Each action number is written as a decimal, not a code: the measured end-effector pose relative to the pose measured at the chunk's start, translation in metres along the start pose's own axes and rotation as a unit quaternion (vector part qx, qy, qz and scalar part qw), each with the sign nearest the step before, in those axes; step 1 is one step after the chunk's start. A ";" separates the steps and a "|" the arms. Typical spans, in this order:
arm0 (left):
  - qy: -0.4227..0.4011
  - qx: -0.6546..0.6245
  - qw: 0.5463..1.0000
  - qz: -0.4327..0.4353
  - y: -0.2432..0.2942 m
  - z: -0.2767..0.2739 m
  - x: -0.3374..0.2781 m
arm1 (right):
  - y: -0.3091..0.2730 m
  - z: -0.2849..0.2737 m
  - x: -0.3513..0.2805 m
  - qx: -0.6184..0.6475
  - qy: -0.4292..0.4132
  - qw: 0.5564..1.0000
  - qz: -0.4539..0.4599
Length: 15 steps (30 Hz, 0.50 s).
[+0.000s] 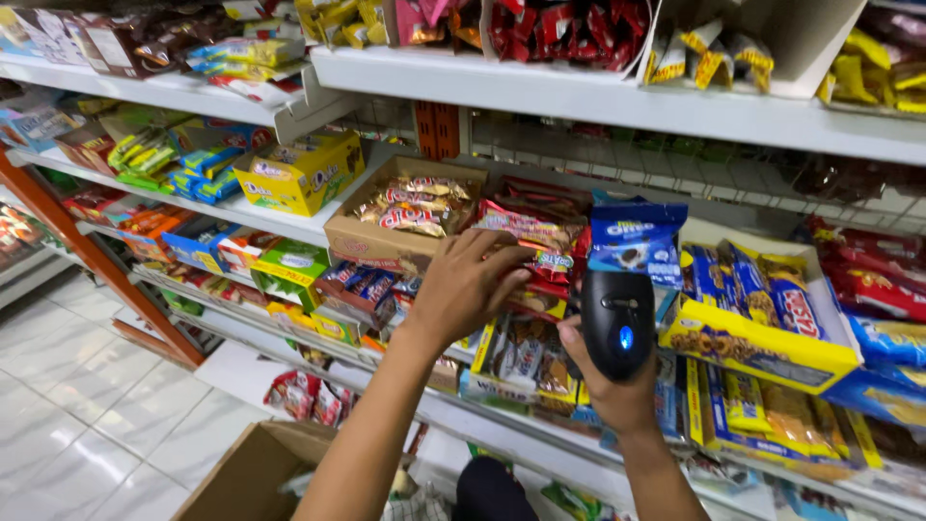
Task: The person uses a handheld barcode scanner to scan various snack items from a cardboard box and then scans matching items on the shelves of a convenience store.
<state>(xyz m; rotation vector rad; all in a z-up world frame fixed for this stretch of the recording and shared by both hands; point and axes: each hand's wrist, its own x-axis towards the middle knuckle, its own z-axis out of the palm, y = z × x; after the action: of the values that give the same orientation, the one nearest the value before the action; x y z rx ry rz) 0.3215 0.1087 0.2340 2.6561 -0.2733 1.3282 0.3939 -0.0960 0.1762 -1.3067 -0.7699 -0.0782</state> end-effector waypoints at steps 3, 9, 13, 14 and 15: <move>0.061 0.022 0.998 0.026 0.006 0.000 -0.009 | 0.009 -0.004 -0.007 -0.020 0.002 1.000 0.016; -0.005 -0.024 0.999 -0.027 0.006 -0.013 -0.008 | 0.002 0.003 0.000 -0.072 -0.034 0.996 -0.034; 0.032 0.045 0.998 -0.002 0.010 -0.014 -0.012 | -0.021 0.004 0.009 -0.192 -0.049 0.972 -0.123; 0.045 0.061 0.997 0.000 0.012 -0.012 -0.013 | -0.026 0.005 0.013 -0.220 -0.061 0.962 -0.148; 0.057 0.078 0.995 0.003 0.013 -0.011 -0.014 | -0.031 0.005 0.016 -0.246 -0.073 0.951 -0.173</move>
<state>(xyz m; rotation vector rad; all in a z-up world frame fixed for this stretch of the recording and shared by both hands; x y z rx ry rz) 0.3014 0.0997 0.2297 2.6917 -0.1694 1.5548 0.3890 -0.0945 0.2106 -1.6459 -1.1515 -0.4841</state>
